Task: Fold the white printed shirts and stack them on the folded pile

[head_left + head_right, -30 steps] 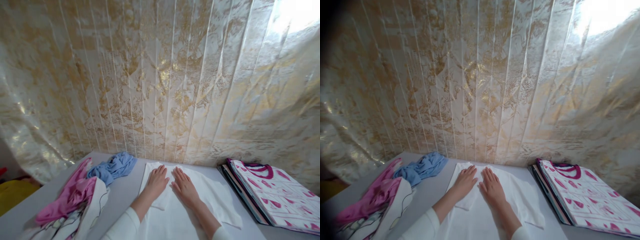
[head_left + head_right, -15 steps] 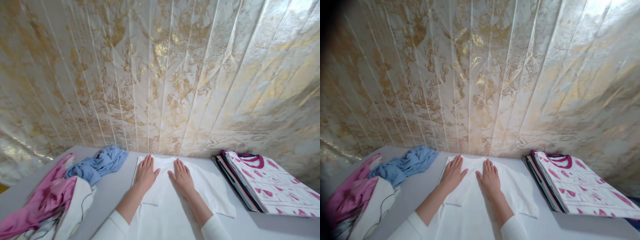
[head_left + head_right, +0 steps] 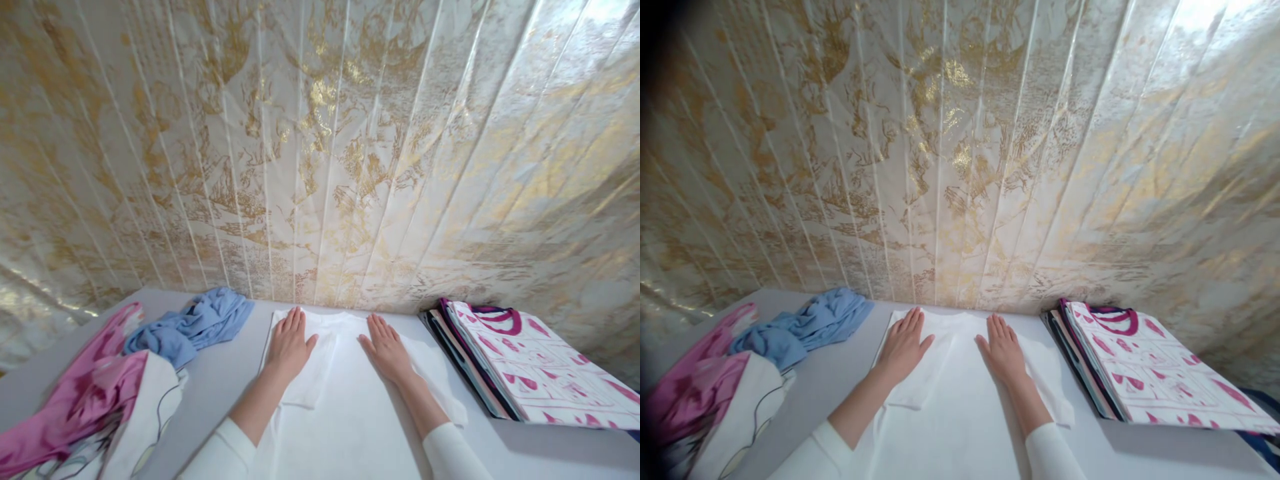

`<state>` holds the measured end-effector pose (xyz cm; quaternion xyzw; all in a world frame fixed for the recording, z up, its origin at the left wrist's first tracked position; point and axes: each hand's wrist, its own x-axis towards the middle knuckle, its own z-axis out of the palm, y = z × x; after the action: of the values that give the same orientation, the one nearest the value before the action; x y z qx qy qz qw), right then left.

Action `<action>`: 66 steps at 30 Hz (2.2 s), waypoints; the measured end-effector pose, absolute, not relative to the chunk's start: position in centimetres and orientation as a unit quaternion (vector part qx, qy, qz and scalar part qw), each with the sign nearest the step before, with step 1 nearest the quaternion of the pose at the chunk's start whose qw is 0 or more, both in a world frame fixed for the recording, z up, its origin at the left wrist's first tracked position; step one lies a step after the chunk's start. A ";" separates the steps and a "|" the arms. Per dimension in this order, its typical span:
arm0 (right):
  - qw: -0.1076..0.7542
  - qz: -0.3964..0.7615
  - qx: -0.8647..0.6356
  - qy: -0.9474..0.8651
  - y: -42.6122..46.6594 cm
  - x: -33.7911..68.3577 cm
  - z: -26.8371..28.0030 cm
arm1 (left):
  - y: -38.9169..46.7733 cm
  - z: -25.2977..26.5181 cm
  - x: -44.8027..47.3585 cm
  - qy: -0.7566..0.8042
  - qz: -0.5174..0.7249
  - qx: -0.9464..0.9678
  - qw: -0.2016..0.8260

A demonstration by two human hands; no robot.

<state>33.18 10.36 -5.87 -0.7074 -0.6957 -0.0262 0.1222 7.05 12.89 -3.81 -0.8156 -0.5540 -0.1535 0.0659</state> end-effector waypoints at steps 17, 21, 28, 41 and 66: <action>0.155 -0.059 -0.576 -0.801 -2.1 29.5 -6.4 | 12.9 -3.6 7.3 -0.546 -0.153 -0.822 0.054; 0.138 -0.104 -0.680 -0.712 -1.8 36.4 -7.9 | 12.9 -3.3 7.1 -0.546 -0.158 -0.821 0.045; 0.184 -0.109 -0.743 -0.635 -0.4 42.3 -8.2 | 9.9 -0.2 9.1 -0.489 -0.166 -0.856 0.017; 0.095 -0.009 -0.846 -0.525 1.7 40.7 -1.5 | -1.2 -3.3 18.5 -0.295 -0.130 -0.922 -0.214; 0.293 0.150 -0.663 -0.672 6.5 32.0 5.7 | 6.2 -2.3 10.4 -0.401 -0.188 -0.879 -0.174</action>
<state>32.01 6.47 5.71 -0.6632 -0.6723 0.1501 0.2926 10.36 6.16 -2.26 -0.8795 -0.4011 -0.1877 -0.1744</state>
